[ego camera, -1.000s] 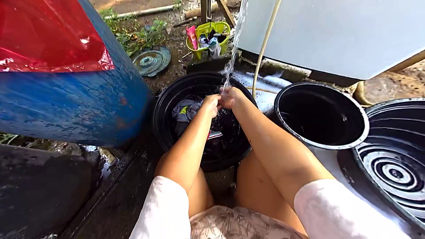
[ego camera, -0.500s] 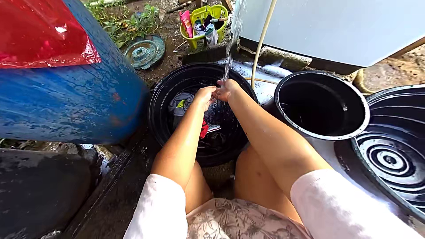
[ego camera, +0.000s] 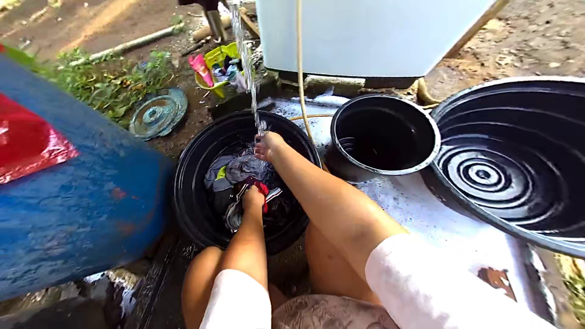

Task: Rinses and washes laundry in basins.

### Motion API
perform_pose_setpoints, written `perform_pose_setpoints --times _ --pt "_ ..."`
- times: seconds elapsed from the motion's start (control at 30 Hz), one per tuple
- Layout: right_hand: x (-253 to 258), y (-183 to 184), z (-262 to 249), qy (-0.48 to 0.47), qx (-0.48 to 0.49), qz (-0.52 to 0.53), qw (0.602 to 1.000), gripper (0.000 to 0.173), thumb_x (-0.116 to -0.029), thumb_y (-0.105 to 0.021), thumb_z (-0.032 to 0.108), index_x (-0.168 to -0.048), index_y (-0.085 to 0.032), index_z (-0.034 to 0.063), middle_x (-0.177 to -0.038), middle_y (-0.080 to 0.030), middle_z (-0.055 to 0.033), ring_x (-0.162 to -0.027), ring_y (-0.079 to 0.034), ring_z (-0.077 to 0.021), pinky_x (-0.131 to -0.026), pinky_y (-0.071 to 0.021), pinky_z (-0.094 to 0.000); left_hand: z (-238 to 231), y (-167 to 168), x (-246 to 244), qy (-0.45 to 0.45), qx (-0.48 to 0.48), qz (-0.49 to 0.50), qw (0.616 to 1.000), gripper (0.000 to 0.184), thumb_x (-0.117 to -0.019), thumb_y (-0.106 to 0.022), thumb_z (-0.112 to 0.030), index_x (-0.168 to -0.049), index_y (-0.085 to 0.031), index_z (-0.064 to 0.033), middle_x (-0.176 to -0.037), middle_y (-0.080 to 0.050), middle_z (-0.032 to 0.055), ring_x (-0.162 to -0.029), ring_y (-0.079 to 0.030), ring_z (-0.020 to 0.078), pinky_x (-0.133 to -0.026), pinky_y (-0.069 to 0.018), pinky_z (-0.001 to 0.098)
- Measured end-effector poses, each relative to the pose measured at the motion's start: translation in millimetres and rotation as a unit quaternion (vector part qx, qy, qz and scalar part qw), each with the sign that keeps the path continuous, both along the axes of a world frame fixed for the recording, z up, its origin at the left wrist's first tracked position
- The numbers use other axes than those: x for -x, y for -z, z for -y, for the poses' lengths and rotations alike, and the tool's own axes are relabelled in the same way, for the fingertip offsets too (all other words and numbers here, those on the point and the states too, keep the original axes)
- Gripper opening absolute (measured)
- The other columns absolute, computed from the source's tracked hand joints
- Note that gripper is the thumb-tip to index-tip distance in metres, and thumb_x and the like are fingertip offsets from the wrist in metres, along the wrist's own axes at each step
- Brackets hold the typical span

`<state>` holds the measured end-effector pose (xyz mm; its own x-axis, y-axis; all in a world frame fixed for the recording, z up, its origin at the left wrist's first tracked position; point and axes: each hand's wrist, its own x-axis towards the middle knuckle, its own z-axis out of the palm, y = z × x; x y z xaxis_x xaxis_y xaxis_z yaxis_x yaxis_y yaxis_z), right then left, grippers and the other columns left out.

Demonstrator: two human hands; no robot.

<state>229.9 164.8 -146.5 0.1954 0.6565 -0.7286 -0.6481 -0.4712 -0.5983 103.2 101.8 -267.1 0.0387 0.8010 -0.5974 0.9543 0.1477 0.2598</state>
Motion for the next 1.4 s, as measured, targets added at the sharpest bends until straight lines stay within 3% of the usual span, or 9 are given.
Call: perform_pose_setpoints --times 0.2,0.43,0.53,0.7,0.77,1.03,1.2,1.27,1.4 --pt "-0.8 -3.8 -10.7 -0.003 -0.074 -0.043 0.996 0.044 -0.112 -0.035 0.036 -0.139 -0.052 0.0057 -0.119 -0.064 -0.0123 -0.096 -0.063 -0.0212 -0.082 -0.0521 -0.0382 -54.7 -62.7 -27.7 -0.113 -0.078 0.283 0.949 0.034 -0.1053 -0.056 -0.018 -0.13 -0.061 0.0046 -0.128 -0.063 0.0276 -0.121 -0.06 0.0386 -0.103 -0.0464 0.0569" --pt "-0.6 -39.4 -7.2 0.064 -0.171 -0.009 0.983 0.04 -0.1126 -0.038 0.029 -0.132 -0.057 -0.0007 -0.108 -0.063 -0.0117 -0.084 -0.06 -0.0157 -0.074 -0.0519 -0.0309 -77.4 -123.0 -55.2 -0.296 -0.029 0.439 0.848 0.036 -0.1098 -0.044 -0.036 -0.127 -0.06 -0.0084 -0.104 -0.062 0.0091 -0.09 -0.057 0.0198 -0.077 -0.0493 0.0431" --pt "-6.1 -47.8 -2.4 0.05 -0.173 0.07 0.981 0.038 -0.1121 -0.041 0.028 -0.13 -0.061 0.0014 -0.118 -0.066 -0.0142 -0.098 -0.062 -0.0192 -0.085 -0.0508 -0.0373 -78.4 -128.0 -68.8 -0.299 -0.045 0.495 0.815 0.023 -0.1078 -0.046 -0.026 -0.091 -0.055 -0.0127 -0.067 -0.048 -0.0028 -0.053 -0.046 0.0069 -0.05 -0.042 0.0241" --pt "-12.9 -48.8 1.9 0.029 -0.124 0.177 0.976 0.034 -0.1089 -0.047 0.029 -0.12 -0.068 0.0047 -0.117 -0.068 -0.0185 -0.112 -0.063 -0.0309 -0.094 -0.0495 -0.0549 -83.1 -144.2 -79.7 -0.267 -0.063 0.498 0.823 0.038 -0.105 -0.056 -0.038 -0.113 -0.066 -0.0026 -0.096 -0.068 0.0106 -0.084 -0.065 0.0194 -0.076 -0.0555 0.0421" --pt "-15.1 -48.3 3.7 0.011 -0.104 0.244 0.964 0.036 -0.1082 -0.045 0.031 -0.123 -0.07 0.0081 -0.127 -0.065 -0.0215 -0.123 -0.058 -0.0385 -0.101 -0.0433 -0.0639 -82.0 -147.0 -82.9 -0.223 -0.095 0.496 0.834 0.033 -0.1065 -0.052 -0.033 -0.114 -0.063 -0.003 -0.094 -0.066 0.0082 -0.081 -0.063 0.0163 -0.074 -0.0547 0.0396" --pt "-4.6 -27.8 0.6 0.06 0.025 0.046 0.997 0.069 -0.1072 -0.036 0.056 -0.16 -0.034 0.0113 -0.168 -0.014 -0.0269 -0.152 -0.023 -0.0457 -0.116 -0.032 -0.0621 -61.3 -169.2 -77.7 -0.183 -0.144 0.44 0.868 0.039 -0.1043 -0.061 -0.025 -0.135 -0.055 -0.0015 -0.121 -0.065 0.0166 -0.105 -0.064 0.0223 -0.091 -0.053 0.0432" --pt "-8.5 -26.0 4.6 0.041 -0.042 -0.011 0.998 0.055 -0.1135 -0.032 0.039 -0.138 -0.054 -0.0053 -0.144 -0.052 -0.0271 -0.131 -0.053 -0.0356 -0.106 -0.0449 -0.0529 -51.2 -148.4 -53.2 -0.191 -0.153 0.443 0.863 0.036 -0.1064 -0.056 -0.02 -0.135 -0.051 0.0015 -0.115 -0.06 0.0151 -0.092 -0.059 0.0161 -0.08 -0.0515 0.0347" --pt "-15.4 -28.3 7.3 0.028 -0.041 0.001 0.999 0.047 -0.1127 -0.038 0.033 -0.136 -0.056 -0.0041 -0.141 -0.055 -0.0249 -0.128 -0.055 -0.0331 -0.105 -0.0451 -0.0512 -48.8 -140.6 -47.9 -0.209 -0.128 0.433 0.867 0.033 -0.1067 -0.055 -0.021 -0.132 -0.052 0.0001 -0.111 -0.059 0.0139 -0.09 -0.059 0.0171 -0.076 -0.0514 0.0368" --pt "-21.2 -38.4 14.7 0.006 -0.058 0.048 0.997 0.035 -0.1117 -0.042 0.02 -0.128 -0.058 -0.007 -0.123 -0.057 -0.0221 -0.106 -0.056 -0.0266 -0.092 -0.0462 -0.0435 -40.5 -138.8 -48.9 -0.156 -0.167 0.371 0.9 0.031 -0.1038 -0.061 -0.018 -0.125 -0.059 0.0057 -0.121 -0.063 0.0201 -0.106 -0.059 0.0218 -0.093 -0.0477 0.0411"
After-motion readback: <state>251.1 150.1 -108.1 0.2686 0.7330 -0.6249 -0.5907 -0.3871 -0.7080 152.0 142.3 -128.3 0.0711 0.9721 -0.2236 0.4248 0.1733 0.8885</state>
